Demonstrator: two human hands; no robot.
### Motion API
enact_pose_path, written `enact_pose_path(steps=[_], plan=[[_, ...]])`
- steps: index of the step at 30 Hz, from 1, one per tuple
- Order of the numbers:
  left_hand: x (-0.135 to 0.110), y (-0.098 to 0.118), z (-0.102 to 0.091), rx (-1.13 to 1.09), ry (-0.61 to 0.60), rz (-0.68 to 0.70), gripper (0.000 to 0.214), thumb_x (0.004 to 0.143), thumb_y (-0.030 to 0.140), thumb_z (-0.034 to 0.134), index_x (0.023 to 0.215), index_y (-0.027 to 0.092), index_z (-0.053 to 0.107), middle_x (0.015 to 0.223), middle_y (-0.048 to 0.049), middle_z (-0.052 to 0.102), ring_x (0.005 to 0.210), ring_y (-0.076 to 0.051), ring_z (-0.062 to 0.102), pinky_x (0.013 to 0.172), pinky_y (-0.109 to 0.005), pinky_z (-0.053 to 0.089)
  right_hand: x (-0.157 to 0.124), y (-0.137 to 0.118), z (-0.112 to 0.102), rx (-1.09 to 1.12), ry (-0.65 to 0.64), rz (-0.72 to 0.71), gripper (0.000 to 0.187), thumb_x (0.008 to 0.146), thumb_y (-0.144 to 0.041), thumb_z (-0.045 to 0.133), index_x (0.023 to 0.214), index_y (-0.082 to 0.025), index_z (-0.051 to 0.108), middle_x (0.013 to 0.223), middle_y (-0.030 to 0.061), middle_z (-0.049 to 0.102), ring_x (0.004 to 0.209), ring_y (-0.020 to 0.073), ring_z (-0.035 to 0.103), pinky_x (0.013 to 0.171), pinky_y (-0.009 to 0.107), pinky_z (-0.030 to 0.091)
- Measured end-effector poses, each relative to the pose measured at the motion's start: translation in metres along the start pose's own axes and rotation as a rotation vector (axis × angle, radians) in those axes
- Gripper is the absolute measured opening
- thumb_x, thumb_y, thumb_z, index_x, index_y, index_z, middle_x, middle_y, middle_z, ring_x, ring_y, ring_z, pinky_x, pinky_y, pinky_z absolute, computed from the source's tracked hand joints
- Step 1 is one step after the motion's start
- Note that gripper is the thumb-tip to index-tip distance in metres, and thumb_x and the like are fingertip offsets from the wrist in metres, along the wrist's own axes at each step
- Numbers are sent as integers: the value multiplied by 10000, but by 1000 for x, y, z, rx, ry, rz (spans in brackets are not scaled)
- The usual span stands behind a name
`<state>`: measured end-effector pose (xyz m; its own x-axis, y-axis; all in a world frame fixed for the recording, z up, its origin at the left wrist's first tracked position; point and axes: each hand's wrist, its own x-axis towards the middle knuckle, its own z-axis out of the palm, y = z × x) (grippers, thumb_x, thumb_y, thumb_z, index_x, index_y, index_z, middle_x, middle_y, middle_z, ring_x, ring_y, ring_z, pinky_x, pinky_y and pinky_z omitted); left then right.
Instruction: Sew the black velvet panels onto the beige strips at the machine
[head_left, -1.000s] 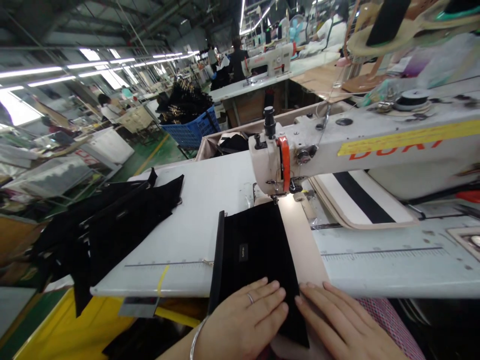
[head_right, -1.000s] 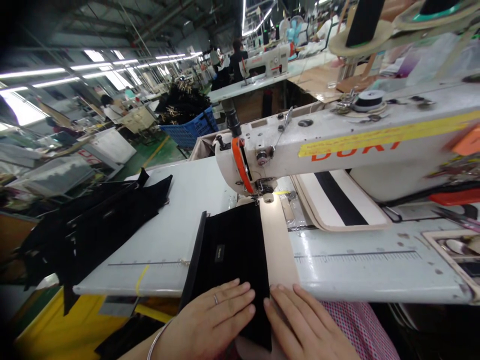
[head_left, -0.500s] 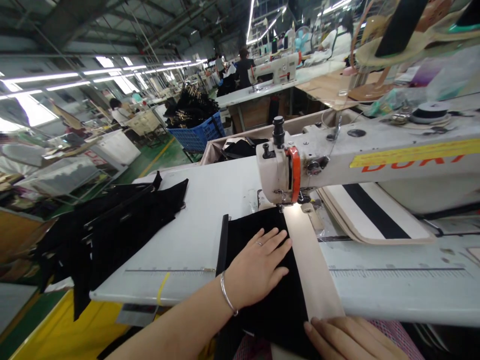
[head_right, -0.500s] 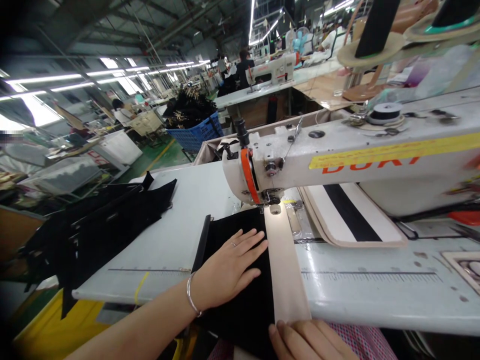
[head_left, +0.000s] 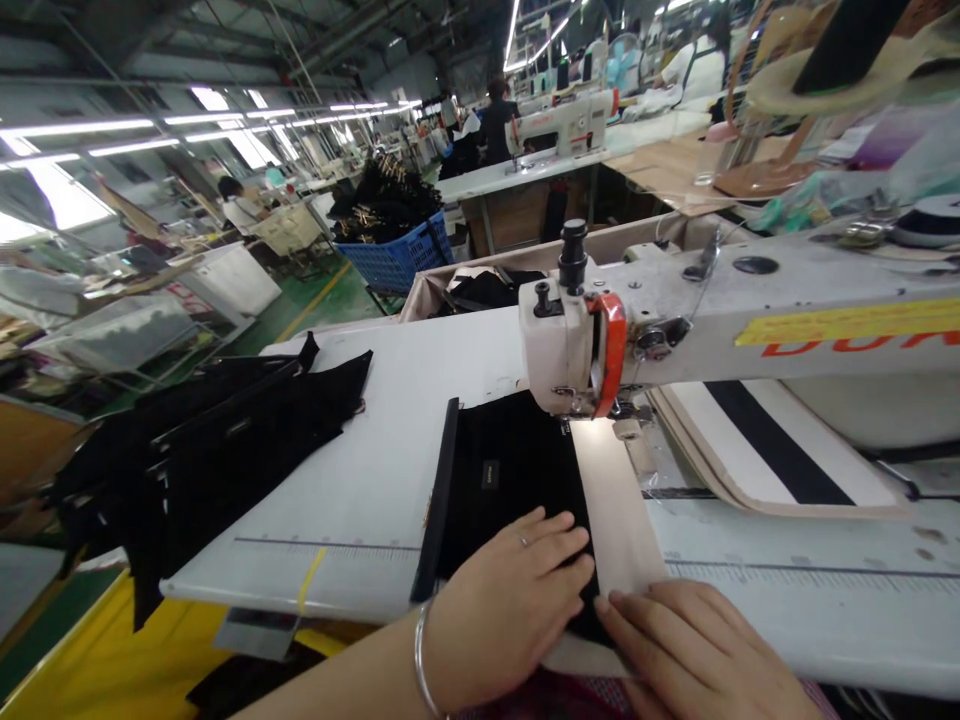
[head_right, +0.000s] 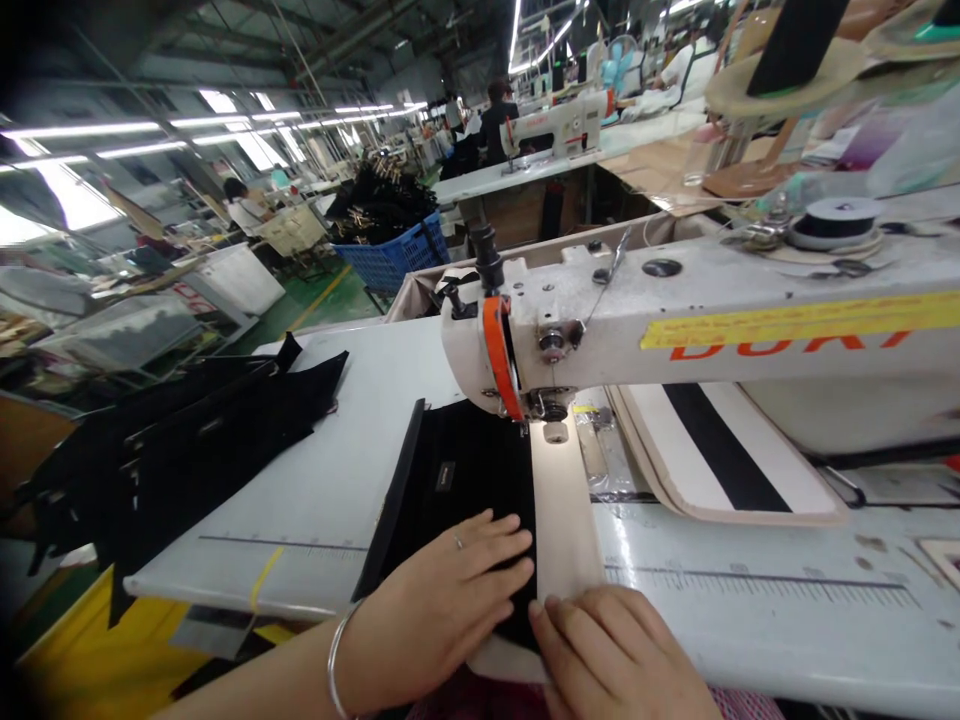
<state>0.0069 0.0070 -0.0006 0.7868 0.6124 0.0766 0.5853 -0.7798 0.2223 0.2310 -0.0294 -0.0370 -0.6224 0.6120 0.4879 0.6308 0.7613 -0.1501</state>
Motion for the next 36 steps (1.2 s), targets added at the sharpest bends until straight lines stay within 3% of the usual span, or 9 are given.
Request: enact_pose_path(steps=[4,10,16,22,36], plan=[[-17,4,12,-90,124,7,263,980,199,435,1197,149,576,1296,-33,590,1307,-144,445,1182,-327,283,7,9,0,22,17,-24,238,912,-263,521,1107,-212,647,1007,-37,685,914,126,608,1007,328,393],[-13,-16,22,-106,163,78,259,982,176,416,1167,142,593,1275,-49,609,1269,-166,493,1145,-360,353,11,16,8,47,59,9,232,907,-267,548,1106,-219,656,1042,-22,677,936,134,596,977,330,398],[0,-30,27,-97,267,115,250,978,162,415,1118,129,619,1224,-60,638,1233,-156,522,1112,-333,397,6,23,20,-7,-8,40,364,888,-272,579,1240,-180,574,1195,29,618,1084,187,538,968,372,418],[13,-44,28,17,242,131,258,981,165,411,1144,114,604,1239,-67,626,1262,-157,494,1109,-326,399,10,28,24,30,-65,134,370,884,-290,587,1239,-194,545,1289,38,553,1178,188,484,999,380,423],[44,-74,18,128,165,113,250,927,92,441,1140,83,572,1222,-107,610,1209,-191,524,1069,-342,421,46,53,27,12,-108,166,392,885,-304,550,1252,-167,547,1233,71,584,1119,211,531,985,417,442]])
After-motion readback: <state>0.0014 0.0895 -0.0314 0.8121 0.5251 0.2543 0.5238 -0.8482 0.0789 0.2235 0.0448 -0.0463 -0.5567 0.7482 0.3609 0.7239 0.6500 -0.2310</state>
